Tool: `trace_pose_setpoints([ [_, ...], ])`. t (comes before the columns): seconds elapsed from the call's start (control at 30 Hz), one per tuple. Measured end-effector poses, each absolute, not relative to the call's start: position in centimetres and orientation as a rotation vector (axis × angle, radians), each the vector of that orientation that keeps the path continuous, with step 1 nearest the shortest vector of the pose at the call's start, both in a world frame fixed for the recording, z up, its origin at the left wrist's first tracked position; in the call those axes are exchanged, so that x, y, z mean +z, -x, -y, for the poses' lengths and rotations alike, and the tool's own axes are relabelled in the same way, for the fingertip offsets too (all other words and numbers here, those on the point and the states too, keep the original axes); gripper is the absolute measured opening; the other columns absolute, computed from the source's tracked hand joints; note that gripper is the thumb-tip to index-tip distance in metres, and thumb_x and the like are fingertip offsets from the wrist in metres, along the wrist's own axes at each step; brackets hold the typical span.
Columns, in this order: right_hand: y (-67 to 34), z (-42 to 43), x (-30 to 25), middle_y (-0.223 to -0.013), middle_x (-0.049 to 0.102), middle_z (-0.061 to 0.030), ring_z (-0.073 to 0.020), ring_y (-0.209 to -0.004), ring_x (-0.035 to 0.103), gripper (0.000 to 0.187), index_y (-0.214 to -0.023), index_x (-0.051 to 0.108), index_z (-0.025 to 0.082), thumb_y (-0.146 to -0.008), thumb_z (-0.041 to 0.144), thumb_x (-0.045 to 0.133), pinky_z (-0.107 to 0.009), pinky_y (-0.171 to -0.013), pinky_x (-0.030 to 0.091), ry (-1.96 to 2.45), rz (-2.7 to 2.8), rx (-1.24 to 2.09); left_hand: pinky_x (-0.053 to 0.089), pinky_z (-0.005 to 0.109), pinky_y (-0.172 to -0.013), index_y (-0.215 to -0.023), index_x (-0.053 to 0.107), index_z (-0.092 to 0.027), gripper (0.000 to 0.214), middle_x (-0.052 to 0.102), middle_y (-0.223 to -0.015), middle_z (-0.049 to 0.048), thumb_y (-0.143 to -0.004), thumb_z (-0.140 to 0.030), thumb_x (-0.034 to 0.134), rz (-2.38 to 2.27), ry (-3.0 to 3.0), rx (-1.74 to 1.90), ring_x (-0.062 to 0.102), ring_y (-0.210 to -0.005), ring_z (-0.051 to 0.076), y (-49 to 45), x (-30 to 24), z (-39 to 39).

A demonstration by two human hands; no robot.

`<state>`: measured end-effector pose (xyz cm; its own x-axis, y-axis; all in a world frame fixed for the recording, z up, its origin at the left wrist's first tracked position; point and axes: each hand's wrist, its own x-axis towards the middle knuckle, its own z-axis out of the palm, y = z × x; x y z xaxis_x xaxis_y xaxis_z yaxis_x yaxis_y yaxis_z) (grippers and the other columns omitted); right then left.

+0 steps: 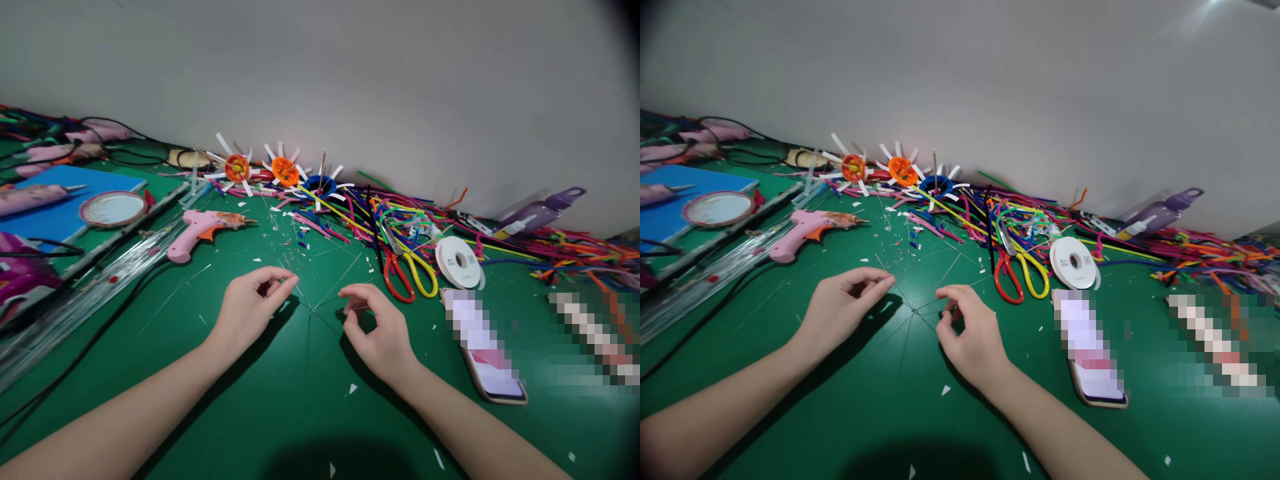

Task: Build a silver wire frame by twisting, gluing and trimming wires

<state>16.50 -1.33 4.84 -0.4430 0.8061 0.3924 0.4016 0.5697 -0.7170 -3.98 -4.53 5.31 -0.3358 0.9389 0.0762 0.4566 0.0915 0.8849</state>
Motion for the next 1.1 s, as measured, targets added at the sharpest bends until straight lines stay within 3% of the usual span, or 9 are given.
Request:
trace_pose_setpoints([
  [0.27, -18.6, -1.6, 6.4, -0.087, 0.066, -0.0033, -0.0139, -0.063, 0.056, 0.016, -0.096, 0.060, 0.021, -0.086, 0.020, 0.048, -0.028, -0.062, 0.047, 1.162, 2.174, 0.341, 0.031, 0.023, -0.048, -0.076, 0.067, -0.021, 0.025, 0.041, -0.051, -0.0046, -0.078, -0.043, 0.057, -1.841, -1.389, 1.213, 0.037, -0.048, 0.011, 3.9, 5.2, 4.6],
  [0.47, -21.3, -4.3, 6.7, -0.091, 0.068, -0.0097, -0.0231, -0.087, 0.059, 0.018, -0.098, 0.064, 0.015, -0.087, 0.019, 0.050, -0.037, -0.079, 0.045, 1.082, 2.415, -0.327, 0.031, 0.023, -0.048, -0.075, 0.066, -0.020, 0.024, 0.041, -0.051, -0.0051, -0.078, -0.042, 0.057, -1.836, -1.383, 1.215, 0.037, -0.048, 0.010, 3.9, 5.3, 4.6],
  [0.77, -21.4, -6.3, 6.7, -0.093, 0.068, -0.0061, -0.0209, -0.094, 0.055, 0.021, -0.093, 0.067, 0.020, -0.086, 0.008, 0.052, -0.044, -0.096, 0.034, 0.844, 2.875, -0.654, 0.031, 0.023, -0.050, -0.075, 0.067, -0.020, 0.022, 0.041, -0.050, -0.0052, -0.077, -0.040, 0.058, -1.822, -1.373, 1.220, 0.038, -0.049, 0.010, 3.9, 5.4, 4.7],
  [0.93, -21.0, -7.5, 7.2, -0.084, 0.067, -0.0073, -0.0201, -0.084, 0.055, 0.017, -0.085, 0.067, 0.017, -0.086, 0.008, 0.052, -0.036, -0.079, 0.038, 0.631, 3.073, -0.785, 0.030, 0.024, -0.050, -0.075, 0.066, -0.019, 0.024, 0.041, -0.050, -0.0053, -0.077, -0.041, 0.057, -1.812, -1.359, 1.230, 0.037, -0.048, 0.011, 3.9, 5.3, 4.7],
  [1.1, -20.8, -8.3, 7.3, -0.074, 0.064, -0.0056, -0.0182, -0.074, 0.053, 0.018, -0.077, 0.064, 0.015, -0.087, 0.009, 0.050, -0.032, -0.066, 0.033, 0.310, 3.133, -0.815, 0.030, 0.023, -0.049, -0.076, 0.066, -0.018, 0.025, 0.042, -0.051, -0.0047, -0.077, -0.041, 0.057, -1.821, -1.363, 1.209, 0.038, -0.049, 0.010, 3.9, 5.2, 4.6],
])
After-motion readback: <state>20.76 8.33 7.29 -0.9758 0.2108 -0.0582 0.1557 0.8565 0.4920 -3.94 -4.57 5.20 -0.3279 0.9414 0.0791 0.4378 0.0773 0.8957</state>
